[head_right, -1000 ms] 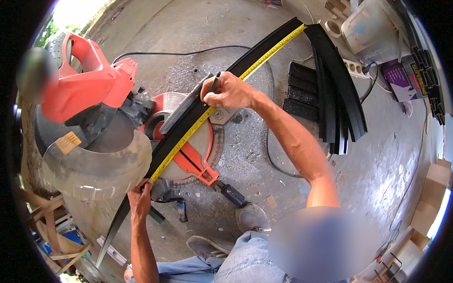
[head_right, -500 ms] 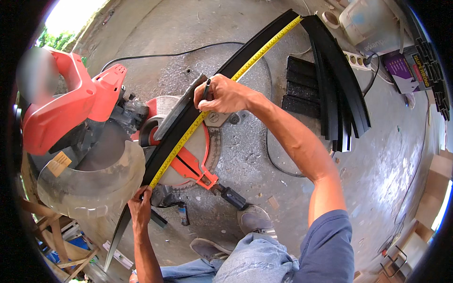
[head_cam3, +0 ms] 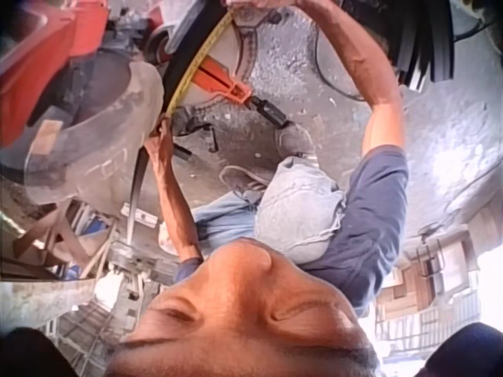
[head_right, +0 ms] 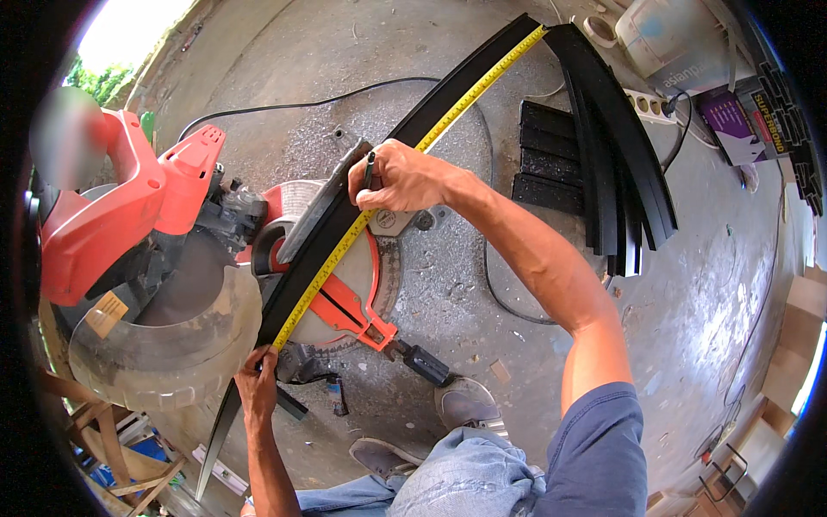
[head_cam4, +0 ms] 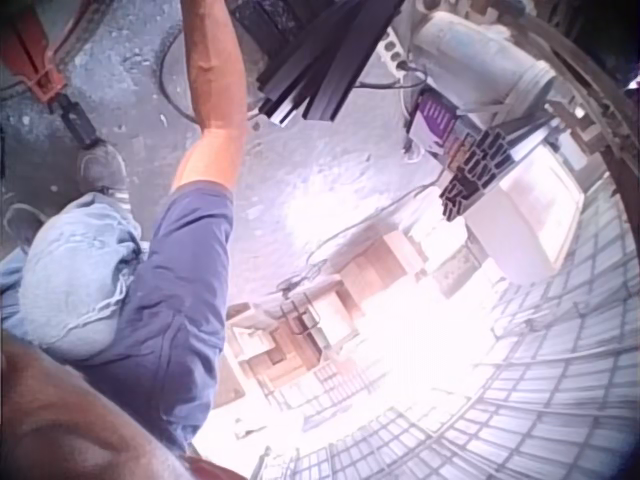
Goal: The person measures a black frame segment using a tape measure, marks it with a pen, and cuts it using a power miter saw.
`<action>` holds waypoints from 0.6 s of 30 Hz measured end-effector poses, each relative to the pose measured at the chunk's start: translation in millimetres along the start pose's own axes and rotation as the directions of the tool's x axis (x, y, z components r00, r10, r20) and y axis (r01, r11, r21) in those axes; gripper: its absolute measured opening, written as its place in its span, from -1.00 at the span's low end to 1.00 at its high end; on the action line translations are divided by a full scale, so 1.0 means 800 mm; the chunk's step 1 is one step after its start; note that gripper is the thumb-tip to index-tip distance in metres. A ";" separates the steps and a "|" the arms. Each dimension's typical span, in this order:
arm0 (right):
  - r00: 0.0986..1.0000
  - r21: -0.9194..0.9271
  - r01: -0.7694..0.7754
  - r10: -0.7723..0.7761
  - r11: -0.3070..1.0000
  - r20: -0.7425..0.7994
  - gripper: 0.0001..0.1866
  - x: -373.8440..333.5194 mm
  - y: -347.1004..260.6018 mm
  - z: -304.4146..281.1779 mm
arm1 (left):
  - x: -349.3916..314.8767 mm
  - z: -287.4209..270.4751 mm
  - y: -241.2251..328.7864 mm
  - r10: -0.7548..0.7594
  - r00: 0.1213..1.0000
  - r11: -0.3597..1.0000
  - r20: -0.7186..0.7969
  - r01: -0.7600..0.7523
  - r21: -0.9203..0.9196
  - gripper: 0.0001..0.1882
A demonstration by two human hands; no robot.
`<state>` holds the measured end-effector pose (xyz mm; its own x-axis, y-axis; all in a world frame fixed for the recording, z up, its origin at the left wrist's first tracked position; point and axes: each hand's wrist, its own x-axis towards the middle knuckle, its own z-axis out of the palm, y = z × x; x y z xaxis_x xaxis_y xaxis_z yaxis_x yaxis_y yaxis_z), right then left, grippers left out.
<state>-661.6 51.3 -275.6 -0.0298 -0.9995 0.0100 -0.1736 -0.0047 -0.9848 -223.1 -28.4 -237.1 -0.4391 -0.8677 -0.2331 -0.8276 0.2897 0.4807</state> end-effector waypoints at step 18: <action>1.000 -0.014 -0.014 0.014 1.000 0.013 -0.89 0.001 0.004 -0.001 | -0.002 -0.002 0.009 -0.007 1.000 0.995 0.006 0.007 0.096 -0.73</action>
<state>-662.7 50.7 -278.5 -0.0195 -0.9998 -0.0060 -0.1871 0.0095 -0.9823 -228.1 -25.8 -231.6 -0.4349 -0.8675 -0.2413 -0.8604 0.3214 0.3954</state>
